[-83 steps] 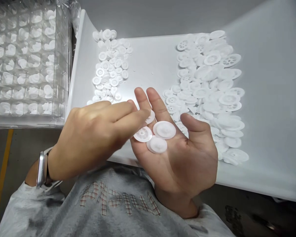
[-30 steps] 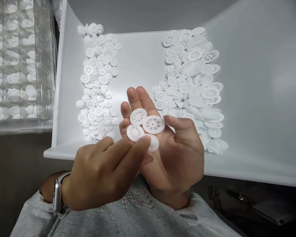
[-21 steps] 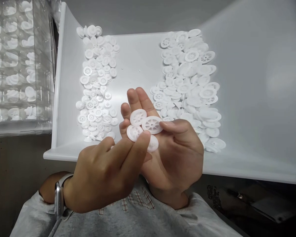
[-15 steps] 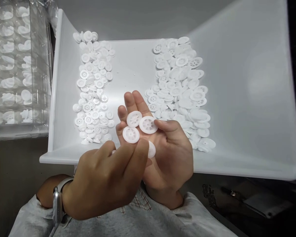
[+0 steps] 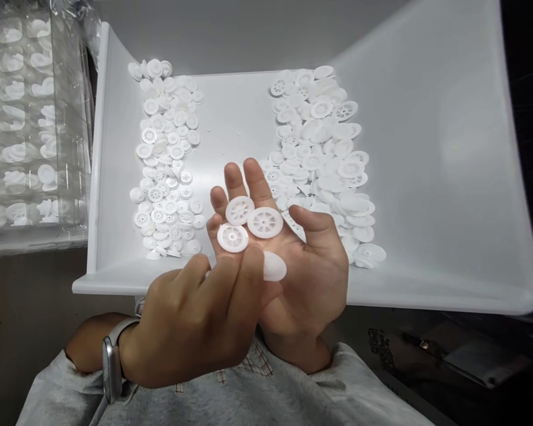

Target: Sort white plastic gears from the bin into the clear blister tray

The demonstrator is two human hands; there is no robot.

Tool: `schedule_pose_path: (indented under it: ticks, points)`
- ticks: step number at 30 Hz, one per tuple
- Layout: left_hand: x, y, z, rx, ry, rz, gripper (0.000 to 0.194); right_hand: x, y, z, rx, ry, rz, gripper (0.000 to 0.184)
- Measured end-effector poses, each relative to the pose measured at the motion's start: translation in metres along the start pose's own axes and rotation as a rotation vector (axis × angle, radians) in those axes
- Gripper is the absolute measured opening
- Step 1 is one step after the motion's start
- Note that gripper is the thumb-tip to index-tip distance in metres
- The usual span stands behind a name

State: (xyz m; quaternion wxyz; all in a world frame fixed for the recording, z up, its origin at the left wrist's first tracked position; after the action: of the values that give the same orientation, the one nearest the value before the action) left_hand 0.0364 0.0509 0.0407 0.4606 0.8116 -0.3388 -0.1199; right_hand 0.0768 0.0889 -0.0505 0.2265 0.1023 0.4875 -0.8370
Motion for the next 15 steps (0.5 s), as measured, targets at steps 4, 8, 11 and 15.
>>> schedule_pose_path:
  ticks: [4,8,11,15]
  points:
    - [-0.001,0.008,-0.003,0.115,0.058,-0.078,0.011,0.001,-0.002,-0.001,-0.026,-0.002,-0.021,0.039]
    - [-0.002,0.009,-0.008,0.172,0.088,-0.154,0.035,0.002,-0.002,-0.001,-0.048,-0.005,-0.02,0.04]
    - [-0.004,0.005,-0.009,0.177,0.086,-0.143,0.036,0.001,0.0,-0.002,-0.04,-0.006,-0.039,0.041]
    - [-0.012,0.007,-0.005,0.17,0.125,-0.064,0.022,-0.002,0.0,-0.002,-0.033,0.004,-0.075,0.042]
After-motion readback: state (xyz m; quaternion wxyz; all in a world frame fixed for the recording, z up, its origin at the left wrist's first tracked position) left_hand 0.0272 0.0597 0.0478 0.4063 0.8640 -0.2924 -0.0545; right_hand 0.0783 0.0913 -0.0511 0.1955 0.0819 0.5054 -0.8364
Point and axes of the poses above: each hand's wrist, its own z-axis away from the middle knuckle, its own y-axis out of the back of the hand, x = y × z, the point moved 10 cm from there along -z, towards the middle knuckle, and after that the axes turned 10 degrees about x, right-handed, at the moved point
